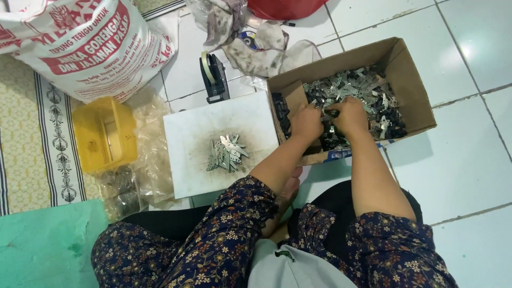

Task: Assembling small metal components by hand on a white board while sitting on the floor.

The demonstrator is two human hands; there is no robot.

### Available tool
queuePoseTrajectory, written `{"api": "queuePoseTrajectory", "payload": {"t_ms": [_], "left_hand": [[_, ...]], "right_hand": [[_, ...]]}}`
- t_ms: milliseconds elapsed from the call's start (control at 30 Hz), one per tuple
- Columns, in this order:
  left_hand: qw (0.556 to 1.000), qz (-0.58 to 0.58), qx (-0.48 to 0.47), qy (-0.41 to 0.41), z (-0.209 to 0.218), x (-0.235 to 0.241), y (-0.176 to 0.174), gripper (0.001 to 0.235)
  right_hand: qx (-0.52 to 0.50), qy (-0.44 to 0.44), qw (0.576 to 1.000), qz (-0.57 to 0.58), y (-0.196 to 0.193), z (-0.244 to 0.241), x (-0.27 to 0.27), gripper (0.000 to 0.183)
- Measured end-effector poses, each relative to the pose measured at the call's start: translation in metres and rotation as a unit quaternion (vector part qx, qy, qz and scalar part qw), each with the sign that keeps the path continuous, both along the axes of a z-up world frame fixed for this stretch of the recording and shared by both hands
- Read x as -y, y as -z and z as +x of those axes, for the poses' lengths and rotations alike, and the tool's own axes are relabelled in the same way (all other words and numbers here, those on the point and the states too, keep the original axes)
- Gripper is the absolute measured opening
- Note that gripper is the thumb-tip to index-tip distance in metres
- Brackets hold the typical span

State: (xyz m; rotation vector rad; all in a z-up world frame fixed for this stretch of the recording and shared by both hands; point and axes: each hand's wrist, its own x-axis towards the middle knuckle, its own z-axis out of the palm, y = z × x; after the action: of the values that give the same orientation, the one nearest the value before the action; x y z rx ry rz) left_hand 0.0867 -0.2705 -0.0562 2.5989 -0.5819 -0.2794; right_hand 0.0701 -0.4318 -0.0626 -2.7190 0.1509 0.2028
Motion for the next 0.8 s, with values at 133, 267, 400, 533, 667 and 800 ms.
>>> {"api": "queuePoseTrajectory", "payload": {"t_ms": [133, 267, 400, 533, 667, 800], "left_hand": [[1.000, -0.025, -0.003, -0.006, -0.002, -0.001, 0.002, 0.021], [0.999, -0.039, 0.011, -0.011, -0.004, -0.004, 0.006, 0.023], [0.998, -0.035, 0.047, -0.006, -0.005, -0.002, 0.009, 0.014], [0.990, -0.118, 0.078, -0.011, -0.007, -0.006, -0.005, 0.010], [0.969, -0.235, -0.010, -0.069, -0.003, -0.002, 0.011, 0.013], [0.911, -0.343, -0.145, -0.179, -0.003, -0.002, 0.002, 0.029]], "right_hand": [[-0.024, -0.010, 0.999, -0.027, 0.008, 0.001, 0.001, 0.038], [-0.007, -0.015, 0.999, -0.046, 0.020, 0.003, 0.007, 0.024], [-0.007, -0.010, 1.000, 0.026, 0.008, 0.000, 0.013, 0.015], [-0.014, 0.055, 0.987, 0.150, -0.014, -0.007, 0.022, 0.013], [0.054, 0.096, 0.952, 0.286, -0.017, -0.007, 0.031, 0.012], [0.081, 0.142, 0.920, 0.356, 0.000, -0.003, 0.044, 0.013]]}}
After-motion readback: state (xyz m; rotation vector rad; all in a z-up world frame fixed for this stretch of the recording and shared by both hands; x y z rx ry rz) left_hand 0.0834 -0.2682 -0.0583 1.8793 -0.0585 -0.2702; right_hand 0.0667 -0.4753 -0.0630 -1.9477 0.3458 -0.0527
